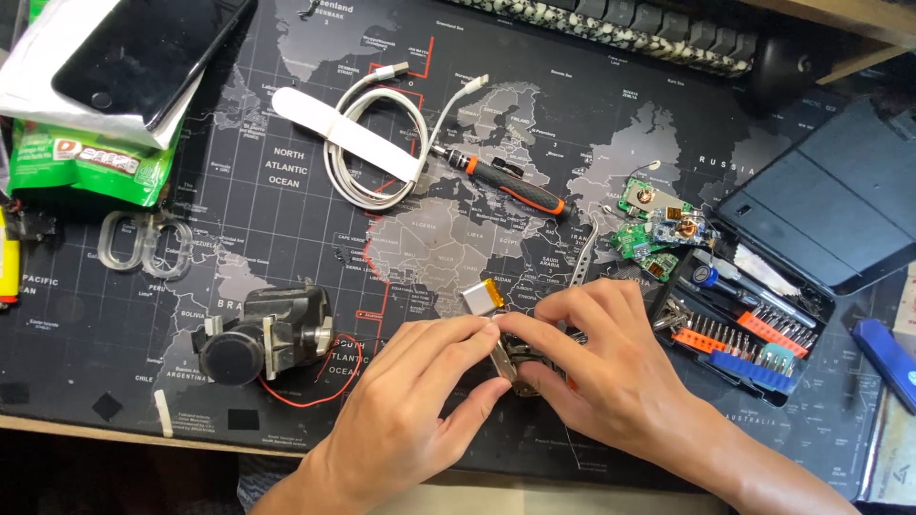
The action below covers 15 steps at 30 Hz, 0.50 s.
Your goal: Repairing the internal components of a smartwatch, including positioning the battery and managing internal wiring.
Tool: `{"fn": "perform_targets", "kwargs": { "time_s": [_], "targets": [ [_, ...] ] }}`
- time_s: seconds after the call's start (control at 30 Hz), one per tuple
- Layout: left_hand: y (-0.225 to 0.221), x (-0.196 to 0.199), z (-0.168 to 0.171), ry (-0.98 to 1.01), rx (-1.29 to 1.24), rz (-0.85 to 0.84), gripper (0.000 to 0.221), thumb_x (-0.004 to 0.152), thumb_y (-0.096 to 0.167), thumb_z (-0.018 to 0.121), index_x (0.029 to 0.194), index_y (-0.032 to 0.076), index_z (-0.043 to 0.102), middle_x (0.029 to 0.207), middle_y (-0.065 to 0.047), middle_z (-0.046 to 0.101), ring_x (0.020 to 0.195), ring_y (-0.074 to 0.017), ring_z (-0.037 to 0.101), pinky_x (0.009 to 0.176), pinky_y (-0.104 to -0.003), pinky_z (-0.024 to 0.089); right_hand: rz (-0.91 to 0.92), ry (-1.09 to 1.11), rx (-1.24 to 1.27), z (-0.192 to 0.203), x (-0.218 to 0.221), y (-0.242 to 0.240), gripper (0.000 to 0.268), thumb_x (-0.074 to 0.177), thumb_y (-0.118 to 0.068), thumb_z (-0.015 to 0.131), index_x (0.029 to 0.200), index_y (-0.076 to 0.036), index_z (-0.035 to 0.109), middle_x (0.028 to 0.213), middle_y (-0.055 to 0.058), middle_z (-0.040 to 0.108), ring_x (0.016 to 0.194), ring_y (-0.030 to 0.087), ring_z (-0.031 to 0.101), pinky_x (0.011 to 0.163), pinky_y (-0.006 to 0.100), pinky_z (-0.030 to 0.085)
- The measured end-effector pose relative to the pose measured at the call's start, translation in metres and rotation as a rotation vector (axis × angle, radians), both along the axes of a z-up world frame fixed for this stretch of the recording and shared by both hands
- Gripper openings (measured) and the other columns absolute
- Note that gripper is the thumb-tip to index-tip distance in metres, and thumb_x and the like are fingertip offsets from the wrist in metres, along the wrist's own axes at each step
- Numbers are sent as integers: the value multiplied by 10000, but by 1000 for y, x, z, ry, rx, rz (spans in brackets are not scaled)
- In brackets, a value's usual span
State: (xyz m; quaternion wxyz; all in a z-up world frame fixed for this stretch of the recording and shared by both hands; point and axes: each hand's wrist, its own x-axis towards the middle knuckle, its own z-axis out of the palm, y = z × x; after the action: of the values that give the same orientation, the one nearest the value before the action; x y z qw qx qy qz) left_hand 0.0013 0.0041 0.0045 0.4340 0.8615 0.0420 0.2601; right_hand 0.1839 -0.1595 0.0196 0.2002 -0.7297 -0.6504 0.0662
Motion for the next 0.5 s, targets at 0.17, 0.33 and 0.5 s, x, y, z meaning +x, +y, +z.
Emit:
{"fn": "perform_targets", "kwargs": {
  "time_s": [0.17,0.33,0.5],
  "targets": [
    [0,-1,-3,3,24,-10,379,1015,142,849,1269,-74,667,1269,-235,734,1141,-377,756,984,-471,616,0,-3,0,1,-1,1,473,903,-179,903,1336,-198,715,1070,23,598,917,264,520,836,442,395],
    [0,1,-2,11,35,-16,375,992,87,878,1249,-74,657,1264,-230,729,1145,-373,752,995,-470,616,-10,-6,6,0,-2,1,450,912,-183,885,1330,-203,719,1066,18,606,915,261,522,849,441,399],
    [-1,1,-2,7,45,-8,376,983,82,891,1240,-73,664,1256,-223,731,1128,-369,751,985,-468,616,-11,-17,3,0,-2,1,463,896,-178,893,1324,-208,720,1060,16,596,904,260,515,841,439,394]
  ]
}}
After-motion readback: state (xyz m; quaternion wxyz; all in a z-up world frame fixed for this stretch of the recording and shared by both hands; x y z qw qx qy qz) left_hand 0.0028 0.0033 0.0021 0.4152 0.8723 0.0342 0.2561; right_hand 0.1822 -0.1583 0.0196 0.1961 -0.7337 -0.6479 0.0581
